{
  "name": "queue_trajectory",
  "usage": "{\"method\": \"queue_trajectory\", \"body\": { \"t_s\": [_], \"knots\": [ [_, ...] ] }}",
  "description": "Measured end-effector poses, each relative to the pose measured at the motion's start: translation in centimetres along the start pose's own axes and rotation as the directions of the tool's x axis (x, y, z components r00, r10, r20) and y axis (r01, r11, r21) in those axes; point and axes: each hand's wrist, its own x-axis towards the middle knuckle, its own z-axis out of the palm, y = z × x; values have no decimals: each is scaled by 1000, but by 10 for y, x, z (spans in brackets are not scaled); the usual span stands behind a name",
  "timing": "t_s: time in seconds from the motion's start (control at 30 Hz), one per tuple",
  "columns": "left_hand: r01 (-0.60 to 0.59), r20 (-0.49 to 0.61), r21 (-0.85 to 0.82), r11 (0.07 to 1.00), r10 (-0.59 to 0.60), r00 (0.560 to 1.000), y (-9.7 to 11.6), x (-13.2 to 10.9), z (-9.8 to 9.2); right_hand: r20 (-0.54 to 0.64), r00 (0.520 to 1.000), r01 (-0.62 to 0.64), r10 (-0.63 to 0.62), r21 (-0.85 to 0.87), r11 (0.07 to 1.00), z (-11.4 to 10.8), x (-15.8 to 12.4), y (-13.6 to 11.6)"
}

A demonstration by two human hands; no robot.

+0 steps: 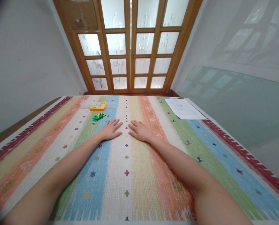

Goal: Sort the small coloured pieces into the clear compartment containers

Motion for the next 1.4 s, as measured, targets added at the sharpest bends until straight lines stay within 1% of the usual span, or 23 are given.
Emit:
{"method": "queue_trajectory", "body": {
  "t_s": [0.1, 0.27, 0.37, 0.5, 0.9, 1.13, 1.27, 1.4],
  "knots": [
    [-3, 1, 8, 1000, 3, 1000, -1, 1, 1, 12, 1000, -26, 26, -5, 1000, 0, 1, -1],
    [-30, 7, 15, 999, 30, 1000, -4, 3, 1, 69, 990, -121, 122, -23, 992, 1, 6, -5],
    [-44, 24, 19, 999, 43, 999, -6, 5, 0, 78, 987, -137, 138, -27, 990, 1, 8, -7],
    [-52, 43, 24, 998, 51, 998, -7, 8, 1, 78, 987, -141, 144, -38, 989, 1, 8, -9],
    [-54, 46, 19, 998, 53, 998, -7, 7, -1, 66, 987, -141, 143, -36, 989, 6, 9, -4],
    [-51, 55, 25, 998, 49, 997, -7, 8, -1, 50, 989, -134, 136, -46, 990, 5, 9, -6],
    [-44, 47, 23, 999, 42, 998, -5, 7, -2, 48, 990, -130, 132, -45, 990, 6, 10, -6],
    [-42, 14, 14, 999, 41, 999, -4, 2, -2, 39, 992, -122, 123, -45, 992, 7, 7, -4]
  ]
}}
